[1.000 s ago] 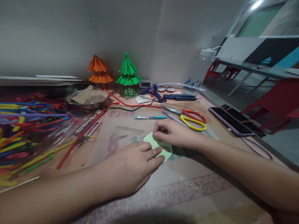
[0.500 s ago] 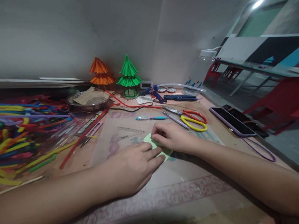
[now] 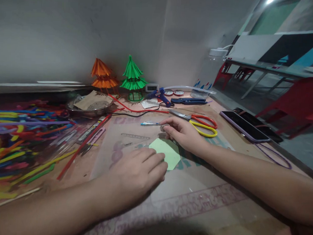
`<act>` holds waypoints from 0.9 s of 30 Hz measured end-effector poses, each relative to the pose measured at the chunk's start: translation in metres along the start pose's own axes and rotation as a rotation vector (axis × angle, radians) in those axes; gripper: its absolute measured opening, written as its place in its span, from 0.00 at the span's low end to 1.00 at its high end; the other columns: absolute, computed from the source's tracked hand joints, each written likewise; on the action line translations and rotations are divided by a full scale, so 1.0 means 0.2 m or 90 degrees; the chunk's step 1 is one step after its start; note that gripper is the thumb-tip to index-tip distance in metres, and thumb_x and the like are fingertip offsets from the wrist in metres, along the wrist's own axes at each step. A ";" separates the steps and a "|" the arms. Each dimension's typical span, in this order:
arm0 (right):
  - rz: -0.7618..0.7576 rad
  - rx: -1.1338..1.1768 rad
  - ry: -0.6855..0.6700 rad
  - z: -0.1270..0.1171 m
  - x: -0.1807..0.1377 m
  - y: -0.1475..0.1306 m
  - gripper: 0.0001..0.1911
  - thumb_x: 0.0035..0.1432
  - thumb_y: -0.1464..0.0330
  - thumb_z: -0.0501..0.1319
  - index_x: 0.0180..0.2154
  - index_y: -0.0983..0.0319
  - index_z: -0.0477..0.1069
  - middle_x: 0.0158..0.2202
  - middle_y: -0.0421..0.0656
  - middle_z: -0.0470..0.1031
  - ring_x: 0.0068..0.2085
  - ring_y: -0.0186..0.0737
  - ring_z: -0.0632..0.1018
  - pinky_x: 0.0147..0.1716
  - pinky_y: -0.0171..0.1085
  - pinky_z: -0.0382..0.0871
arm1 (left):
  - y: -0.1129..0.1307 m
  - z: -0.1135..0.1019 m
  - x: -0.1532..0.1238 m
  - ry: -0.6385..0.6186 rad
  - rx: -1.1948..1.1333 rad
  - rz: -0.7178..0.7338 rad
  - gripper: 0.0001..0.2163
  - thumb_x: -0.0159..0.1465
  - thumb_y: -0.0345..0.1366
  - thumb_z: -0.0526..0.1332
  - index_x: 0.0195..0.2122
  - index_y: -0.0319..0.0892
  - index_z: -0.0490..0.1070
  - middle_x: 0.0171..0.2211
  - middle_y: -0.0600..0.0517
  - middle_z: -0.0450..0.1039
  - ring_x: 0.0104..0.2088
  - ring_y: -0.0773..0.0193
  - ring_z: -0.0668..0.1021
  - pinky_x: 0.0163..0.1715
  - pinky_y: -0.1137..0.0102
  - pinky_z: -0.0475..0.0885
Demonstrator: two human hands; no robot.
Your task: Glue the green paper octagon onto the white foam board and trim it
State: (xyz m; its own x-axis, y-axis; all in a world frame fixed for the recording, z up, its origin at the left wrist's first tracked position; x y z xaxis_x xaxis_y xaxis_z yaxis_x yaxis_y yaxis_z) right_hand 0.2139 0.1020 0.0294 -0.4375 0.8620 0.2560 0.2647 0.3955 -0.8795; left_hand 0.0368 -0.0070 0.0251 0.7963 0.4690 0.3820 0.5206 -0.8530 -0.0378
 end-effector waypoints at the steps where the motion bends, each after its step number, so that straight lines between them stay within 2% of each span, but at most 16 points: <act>1: 0.016 0.011 0.004 0.00 0.01 0.01 0.11 0.65 0.62 0.60 0.46 0.60 0.71 0.29 0.36 0.73 0.27 0.33 0.75 0.26 0.34 0.67 | -0.02 0.00 0.01 -0.004 -0.007 -0.013 0.12 0.76 0.39 0.55 0.50 0.39 0.73 0.48 0.44 0.79 0.48 0.49 0.79 0.46 0.55 0.76; 4: 0.056 0.050 0.012 0.00 0.03 0.02 0.11 0.64 0.61 0.61 0.44 0.60 0.70 0.26 0.34 0.71 0.23 0.31 0.71 0.22 0.32 0.64 | -0.07 0.02 0.03 -0.026 -0.028 -0.069 0.18 0.72 0.51 0.59 0.48 0.40 0.74 0.45 0.44 0.79 0.44 0.49 0.80 0.43 0.55 0.77; 6: 0.065 0.054 0.017 0.01 0.04 0.02 0.11 0.63 0.62 0.61 0.44 0.60 0.70 0.26 0.34 0.70 0.22 0.30 0.71 0.21 0.32 0.64 | -0.09 0.02 0.04 -0.041 -0.017 -0.079 0.20 0.71 0.54 0.60 0.47 0.39 0.74 0.44 0.43 0.79 0.43 0.49 0.80 0.43 0.56 0.76; 8: 0.061 0.044 0.021 0.01 0.04 0.02 0.10 0.63 0.62 0.61 0.44 0.61 0.70 0.26 0.34 0.70 0.23 0.30 0.72 0.22 0.31 0.64 | -0.09 0.02 0.05 -0.052 0.015 -0.059 0.19 0.73 0.51 0.58 0.47 0.38 0.74 0.42 0.43 0.79 0.42 0.49 0.80 0.42 0.55 0.76; 12: 0.049 0.025 0.021 0.01 0.03 0.02 0.09 0.64 0.63 0.60 0.43 0.60 0.70 0.27 0.34 0.71 0.24 0.31 0.73 0.22 0.32 0.65 | -0.05 0.00 0.05 -0.048 0.063 -0.009 0.12 0.76 0.34 0.52 0.49 0.36 0.74 0.43 0.41 0.79 0.42 0.49 0.80 0.42 0.54 0.76; 13: 0.045 0.020 0.019 0.01 0.03 0.02 0.09 0.64 0.64 0.60 0.44 0.61 0.71 0.27 0.35 0.71 0.24 0.32 0.73 0.23 0.32 0.65 | -0.04 -0.01 0.04 -0.047 0.061 -0.007 0.12 0.76 0.33 0.51 0.49 0.36 0.74 0.45 0.41 0.79 0.43 0.49 0.80 0.43 0.54 0.77; 15: 0.035 0.010 0.016 0.01 0.02 0.01 0.09 0.64 0.64 0.59 0.44 0.61 0.71 0.27 0.36 0.71 0.26 0.33 0.74 0.23 0.32 0.66 | -0.04 -0.01 0.04 -0.048 0.049 -0.029 0.13 0.76 0.38 0.53 0.50 0.37 0.73 0.48 0.40 0.79 0.46 0.48 0.80 0.44 0.54 0.77; 17: 0.021 0.000 0.014 0.01 0.02 0.00 0.09 0.65 0.65 0.59 0.44 0.61 0.71 0.29 0.36 0.71 0.27 0.33 0.75 0.25 0.32 0.69 | -0.05 -0.01 0.03 -0.053 0.040 -0.086 0.18 0.74 0.47 0.57 0.53 0.37 0.72 0.51 0.38 0.77 0.47 0.45 0.79 0.44 0.52 0.77; 19: 0.013 -0.012 0.017 0.01 0.01 0.00 0.08 0.65 0.65 0.59 0.44 0.61 0.71 0.30 0.37 0.72 0.29 0.33 0.76 0.26 0.32 0.71 | -0.08 0.00 0.02 -0.052 0.033 -0.154 0.24 0.70 0.51 0.62 0.58 0.37 0.69 0.55 0.37 0.75 0.50 0.43 0.78 0.47 0.49 0.77; 23: 0.029 -0.025 0.027 0.00 -0.01 0.00 0.10 0.65 0.63 0.59 0.46 0.60 0.72 0.31 0.38 0.71 0.29 0.34 0.75 0.24 0.32 0.71 | -0.11 0.00 0.02 -0.014 -0.026 -0.232 0.29 0.66 0.44 0.69 0.64 0.40 0.62 0.58 0.40 0.73 0.56 0.42 0.75 0.55 0.47 0.73; 27: 0.025 -0.037 0.018 0.01 -0.02 0.00 0.11 0.66 0.62 0.59 0.47 0.60 0.72 0.35 0.40 0.73 0.31 0.35 0.74 0.26 0.34 0.73 | -0.12 0.02 0.03 -0.003 -0.154 -0.256 0.26 0.67 0.36 0.65 0.65 0.44 0.60 0.58 0.44 0.71 0.57 0.49 0.75 0.56 0.53 0.73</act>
State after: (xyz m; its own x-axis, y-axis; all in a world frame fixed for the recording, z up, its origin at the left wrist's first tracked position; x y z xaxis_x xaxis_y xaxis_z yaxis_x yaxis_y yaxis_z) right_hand 0.2141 0.0977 0.0284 -0.4020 0.8852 0.2342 0.3310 0.3790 -0.8642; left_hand 0.0298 0.0168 0.0239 0.5472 0.7740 0.3186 0.7019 -0.6317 0.3290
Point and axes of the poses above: each hand's wrist, its own x-axis towards the middle knuckle, its own z-axis out of the palm, y = z × x, the point moved 3 cm from there along x, towards the middle knuckle
